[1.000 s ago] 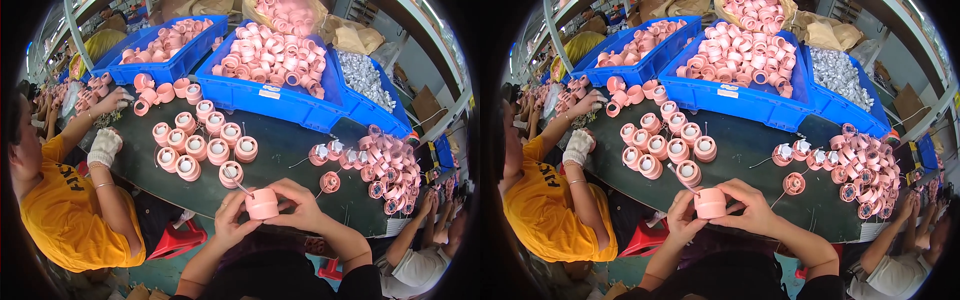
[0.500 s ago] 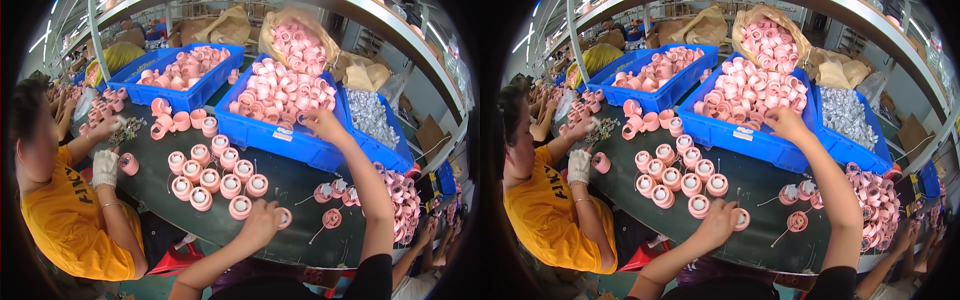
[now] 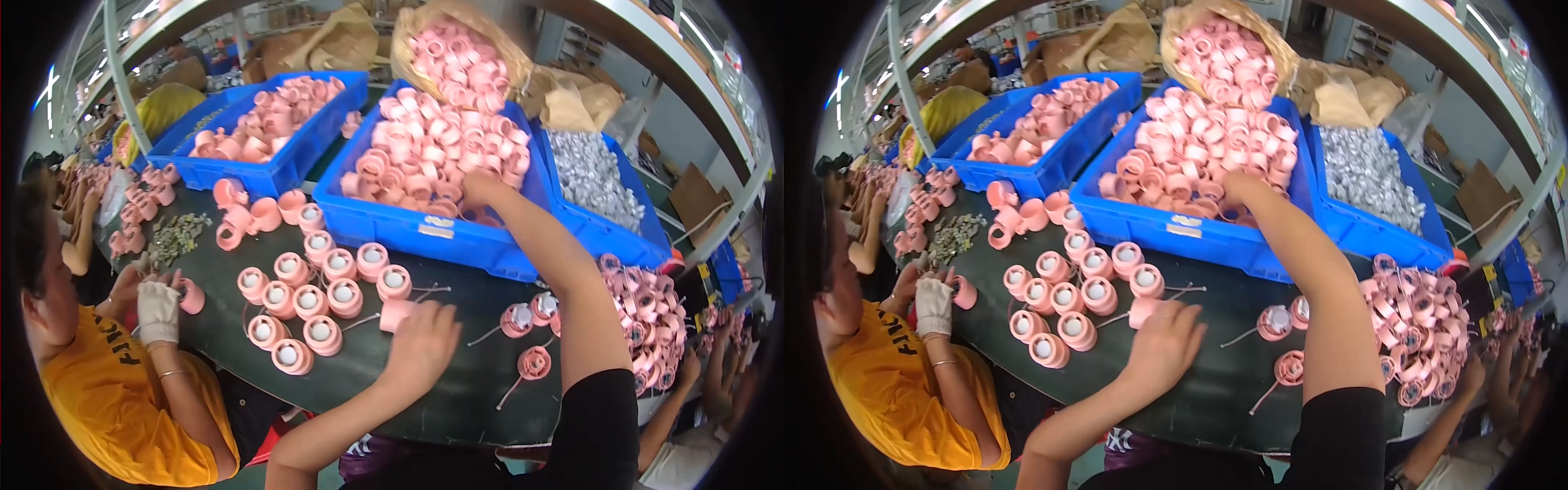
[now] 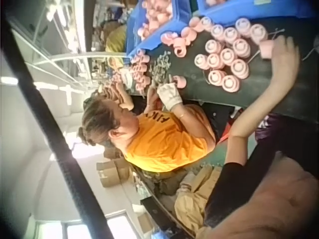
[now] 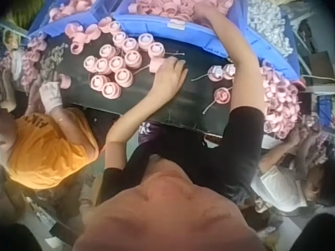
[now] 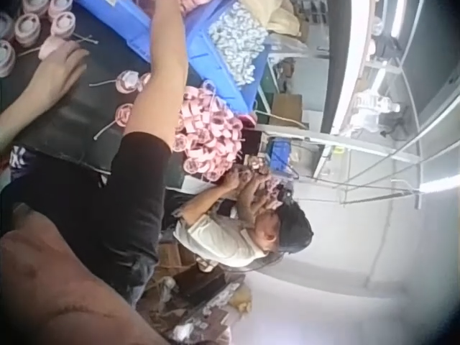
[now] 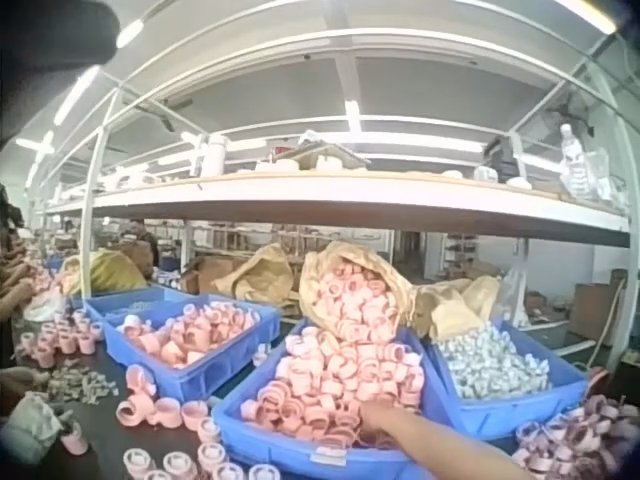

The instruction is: The person assembles small plastic electronic components by hand, taking electronic parts from blue bins and fitting them into plastic housings on a factory production line.

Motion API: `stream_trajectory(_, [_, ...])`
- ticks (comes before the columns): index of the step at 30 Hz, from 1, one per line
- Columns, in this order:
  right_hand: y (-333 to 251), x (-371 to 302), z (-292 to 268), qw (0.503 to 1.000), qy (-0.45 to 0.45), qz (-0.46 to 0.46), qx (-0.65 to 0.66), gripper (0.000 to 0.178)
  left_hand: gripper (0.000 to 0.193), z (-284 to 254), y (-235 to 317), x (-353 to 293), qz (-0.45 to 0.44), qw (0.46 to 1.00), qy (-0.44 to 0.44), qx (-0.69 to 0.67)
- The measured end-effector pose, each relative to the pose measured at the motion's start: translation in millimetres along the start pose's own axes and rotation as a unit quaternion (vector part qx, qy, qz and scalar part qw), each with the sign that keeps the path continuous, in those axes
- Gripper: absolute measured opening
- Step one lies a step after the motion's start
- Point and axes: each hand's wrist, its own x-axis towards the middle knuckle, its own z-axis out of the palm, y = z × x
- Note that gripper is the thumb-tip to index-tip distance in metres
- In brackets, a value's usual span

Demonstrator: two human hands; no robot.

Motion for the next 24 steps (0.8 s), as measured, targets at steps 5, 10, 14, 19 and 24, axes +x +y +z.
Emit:
stream_trajectory(5, [-23,-53,-51,0.948,0.313,0.059,0.027,0.030,0.063,66,17,32,0.026,0.995,-0.086,-0.035])
stream_trajectory(10, [-27,-163,-54,0.886,0.384,0.019,0.258,0.036,0.049,113,30,43,-0.015,0.981,-0.179,-0.078])
stream_trajectory(14, [-70,-233,-41,0.775,0.162,0.101,0.603,0.040,0.048,72,19,17,-0.039,0.986,-0.132,-0.089])
stream_trajectory(19, [-107,-278,-26,0.817,0.279,0.101,0.495,0.021,0.055,-4,7,-31,0.038,0.995,-0.016,-0.089])
stream_trajectory(24, [-154,-229,-17,0.845,0.256,-0.148,0.445,0.022,0.059,-28,-17,-56,-0.069,0.990,-0.007,-0.121])
